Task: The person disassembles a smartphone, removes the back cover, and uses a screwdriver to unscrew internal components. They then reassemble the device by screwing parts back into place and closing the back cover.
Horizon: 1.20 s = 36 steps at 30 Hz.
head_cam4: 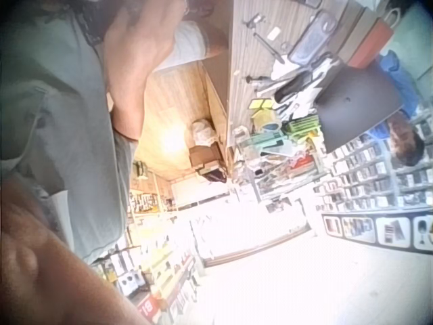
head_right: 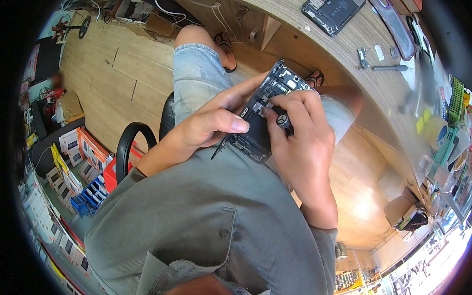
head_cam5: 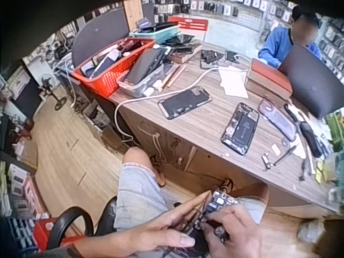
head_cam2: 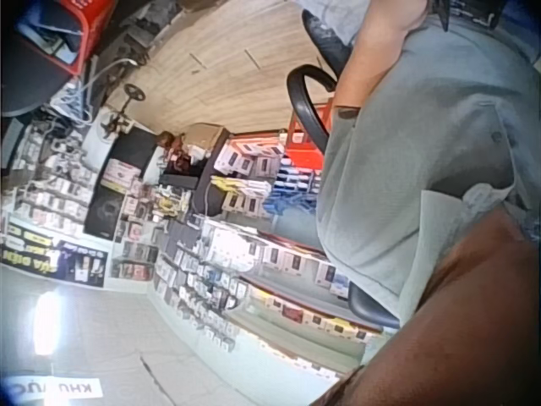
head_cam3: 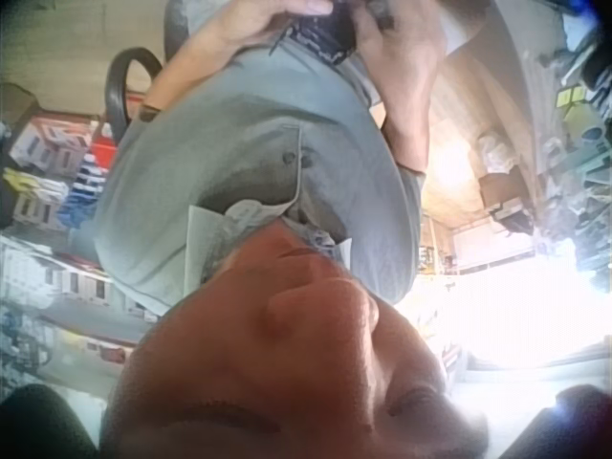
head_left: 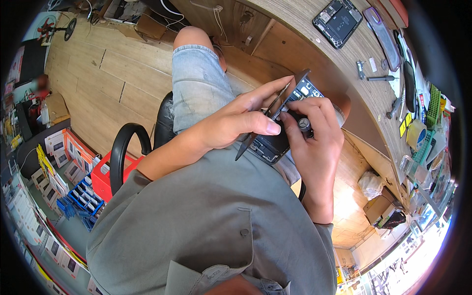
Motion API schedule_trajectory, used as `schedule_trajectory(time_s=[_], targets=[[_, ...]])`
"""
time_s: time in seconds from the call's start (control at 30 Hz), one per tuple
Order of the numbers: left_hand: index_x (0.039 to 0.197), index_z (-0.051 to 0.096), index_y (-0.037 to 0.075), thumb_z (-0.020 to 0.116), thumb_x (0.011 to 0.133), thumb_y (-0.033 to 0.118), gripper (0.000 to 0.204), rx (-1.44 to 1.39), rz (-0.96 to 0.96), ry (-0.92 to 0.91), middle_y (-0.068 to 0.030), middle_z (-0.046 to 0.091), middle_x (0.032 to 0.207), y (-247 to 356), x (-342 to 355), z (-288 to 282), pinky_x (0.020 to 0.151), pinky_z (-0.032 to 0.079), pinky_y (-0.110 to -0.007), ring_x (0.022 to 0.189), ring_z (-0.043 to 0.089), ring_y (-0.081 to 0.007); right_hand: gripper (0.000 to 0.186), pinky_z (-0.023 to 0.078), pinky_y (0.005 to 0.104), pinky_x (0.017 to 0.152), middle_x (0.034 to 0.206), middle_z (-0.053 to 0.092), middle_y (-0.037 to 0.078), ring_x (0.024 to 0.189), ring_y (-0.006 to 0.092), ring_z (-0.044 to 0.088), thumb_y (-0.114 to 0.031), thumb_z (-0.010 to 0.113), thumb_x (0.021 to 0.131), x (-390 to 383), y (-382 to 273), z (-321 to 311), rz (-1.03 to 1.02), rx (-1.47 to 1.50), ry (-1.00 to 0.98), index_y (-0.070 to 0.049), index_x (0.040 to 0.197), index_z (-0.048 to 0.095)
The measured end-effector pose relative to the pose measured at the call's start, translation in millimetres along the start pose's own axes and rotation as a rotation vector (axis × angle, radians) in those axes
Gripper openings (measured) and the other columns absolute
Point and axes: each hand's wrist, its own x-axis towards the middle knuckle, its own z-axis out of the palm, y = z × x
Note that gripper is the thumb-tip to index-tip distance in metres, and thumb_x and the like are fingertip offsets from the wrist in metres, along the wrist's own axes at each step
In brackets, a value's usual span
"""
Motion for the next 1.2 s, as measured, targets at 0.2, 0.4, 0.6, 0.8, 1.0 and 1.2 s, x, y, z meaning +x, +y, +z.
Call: schedule_trajectory(time_s=[0.2, 0.4, 0.6, 0.8, 1.0, 1.2], targets=[[0.182, 0.023, -0.006, 0.072, 0.083, 0.031, 0.116, -0.007, 0.009, -0.013, -0.0222, 0.046, 0.177, 0.9, 0.5, 0.9, 0.137, 0.031, -0.039, 0.164, 0.046, -0.0298, 0.033, 0.053, 0.0301, 0.073, 0.106, 0.071, 0.008, 0.085, 0.0176, 0.069, 0.001, 0.091, 0.091, -0.5, -3.9, -12.7, 0.142, 0.145, 0.068, -0.004, 0.121, 0.079], [0.183, 0.021, -0.004, 0.069, 0.092, 0.018, 0.105, -0.064, 0.024, -0.069, -0.0211, 0.048, 0.176, 2.1, 0.6, 1.4, 0.133, 0.037, -0.039, 0.162, 0.049, -0.0275, 0.036, 0.041, 0.0192, 0.066, 0.107, 0.071, 0.004, 0.077, 0.0027, 0.054, 0.003, 0.076, 0.107, -12.8, 0.2, -40.0, 0.313, 0.523, 0.227, 0.004, 0.143, 0.070], [0.183, 0.021, -0.003, 0.069, 0.091, 0.016, 0.106, -0.060, -0.020, -0.132, -0.0202, 0.049, 0.177, 13.5, 6.7, 12.4, 0.134, 0.038, -0.041, 0.163, 0.050, -0.0278, 0.040, 0.042, 0.0206, 0.061, 0.104, 0.073, 0.012, 0.071, 0.0029, 0.052, -0.007, 0.064, 0.116, -33.6, 8.1, -71.4, 0.317, 0.693, 0.350, 0.009, 0.153, 0.063], [0.182, 0.021, -0.004, 0.069, 0.091, 0.020, 0.106, -0.010, -0.062, -0.208, -0.0195, 0.048, 0.178, 21.9, 36.6, 31.7, 0.135, 0.036, -0.040, 0.164, 0.049, -0.0268, 0.042, 0.049, 0.0246, 0.063, 0.106, 0.075, 0.016, 0.071, 0.0087, 0.058, -0.009, 0.060, 0.119, -48.6, 44.3, -94.5, 0.270, 0.688, 0.484, 0.010, 0.156, 0.059], [0.183, 0.016, -0.007, 0.074, 0.088, 0.019, 0.114, 0.038, -0.174, -0.194, -0.0224, 0.045, 0.179, 23.4, 85.8, 66.9, 0.136, 0.033, -0.039, 0.166, 0.047, -0.0273, 0.046, 0.059, 0.0311, 0.068, 0.102, 0.076, 0.021, 0.077, 0.0206, 0.072, -0.018, 0.051, 0.123, -42.1, 103.2, -119.7, 0.226, 0.666, 0.627, 0.010, 0.159, 0.055], [0.183, 0.015, -0.006, 0.073, 0.088, 0.016, 0.114, -0.027, -0.205, -0.188, -0.0229, 0.042, 0.181, 18.0, 110.1, 89.9, 0.136, 0.033, -0.038, 0.167, 0.045, -0.0276, 0.053, 0.060, 0.0366, 0.085, 0.105, 0.080, 0.029, 0.087, 0.0272, 0.074, -0.027, 0.041, 0.128, -21.9, 136.1, -137.6, 0.109, 0.539, 0.755, 0.018, 0.157, 0.044]])
